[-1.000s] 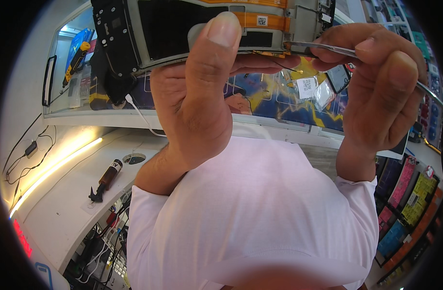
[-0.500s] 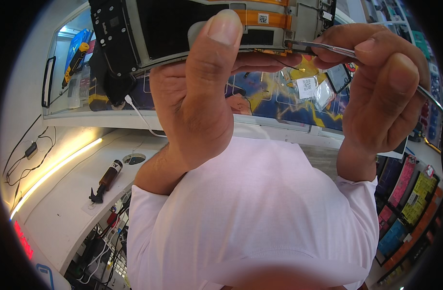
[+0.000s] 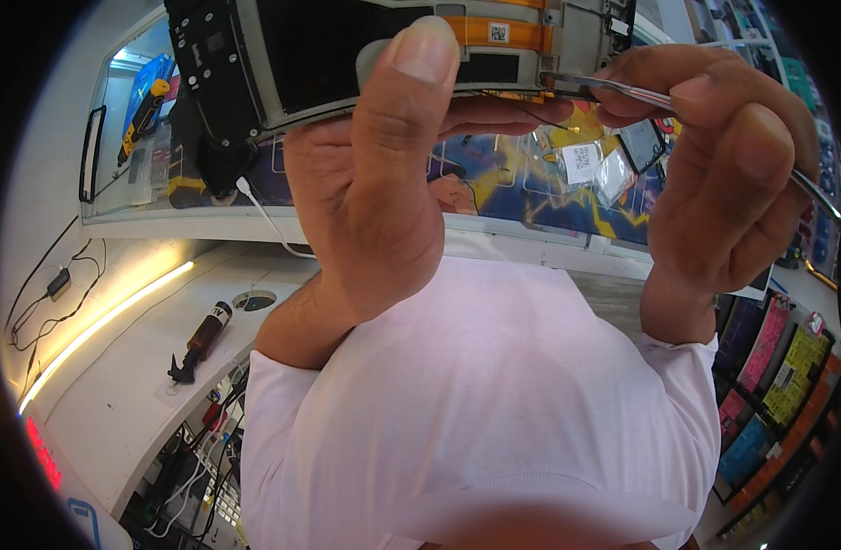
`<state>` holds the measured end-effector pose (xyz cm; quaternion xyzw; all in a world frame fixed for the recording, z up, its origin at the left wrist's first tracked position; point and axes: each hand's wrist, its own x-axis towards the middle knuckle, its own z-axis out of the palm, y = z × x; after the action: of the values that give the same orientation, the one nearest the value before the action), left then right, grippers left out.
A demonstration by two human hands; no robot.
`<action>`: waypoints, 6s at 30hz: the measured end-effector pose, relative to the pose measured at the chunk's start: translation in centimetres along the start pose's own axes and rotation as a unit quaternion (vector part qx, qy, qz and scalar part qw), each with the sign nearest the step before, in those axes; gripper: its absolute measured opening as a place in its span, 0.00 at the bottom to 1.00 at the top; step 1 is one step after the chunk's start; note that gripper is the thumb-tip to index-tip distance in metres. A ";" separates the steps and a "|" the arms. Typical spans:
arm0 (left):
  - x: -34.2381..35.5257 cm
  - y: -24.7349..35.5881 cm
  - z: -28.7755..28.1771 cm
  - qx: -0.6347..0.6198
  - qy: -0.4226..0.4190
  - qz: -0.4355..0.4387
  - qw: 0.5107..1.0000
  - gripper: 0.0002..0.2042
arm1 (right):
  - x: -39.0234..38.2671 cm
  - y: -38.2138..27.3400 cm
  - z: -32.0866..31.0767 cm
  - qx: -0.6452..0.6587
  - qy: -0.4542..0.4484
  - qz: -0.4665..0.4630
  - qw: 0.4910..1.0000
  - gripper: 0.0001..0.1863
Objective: The person removes a small adhesive strip from a disassembled smartphone and uses tweezers to adjust internal components. The person then uses a metal tool to pry along the phone's edge while holding the device.
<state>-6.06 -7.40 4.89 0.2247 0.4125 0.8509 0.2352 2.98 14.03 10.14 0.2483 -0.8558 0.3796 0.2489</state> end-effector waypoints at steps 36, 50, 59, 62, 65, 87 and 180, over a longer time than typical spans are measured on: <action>0.3 0.4 -0.2 0.012 -0.012 -0.018 1.000 0.25 | 0.6 -0.3 -0.5 0.065 -0.007 0.025 0.998 0.23; 0.6 0.4 -0.5 0.004 -0.034 -0.009 0.999 0.26 | 0.2 0.4 0.0 0.011 -0.009 -0.014 1.000 0.20; 0.7 0.5 -0.2 -0.010 -0.022 -0.013 1.000 0.26 | 0.0 0.3 0.4 -0.011 0.010 -0.007 1.000 0.19; 0.5 0.7 0.0 0.026 -0.001 -0.031 0.999 0.25 | 0.1 0.1 0.5 -0.012 0.012 -0.002 1.000 0.19; 0.5 0.7 0.0 0.029 0.001 -0.037 0.999 0.25 | 0.1 0.1 0.5 -0.003 0.010 -0.006 1.000 0.19; 0.4 -0.2 -0.6 -0.051 -0.031 -0.007 0.998 0.25 | 0.1 -0.1 0.2 -0.007 -0.014 -0.014 1.000 0.21; 0.7 -1.1 1.3 0.083 0.054 -0.118 0.988 0.19 | 2.5 -1.4 2.3 0.136 0.110 0.331 0.927 0.16</action>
<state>-5.65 -5.59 4.81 0.1471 0.5171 0.7911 0.2918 1.36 10.88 11.09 -0.0607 -0.7964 0.5784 0.1658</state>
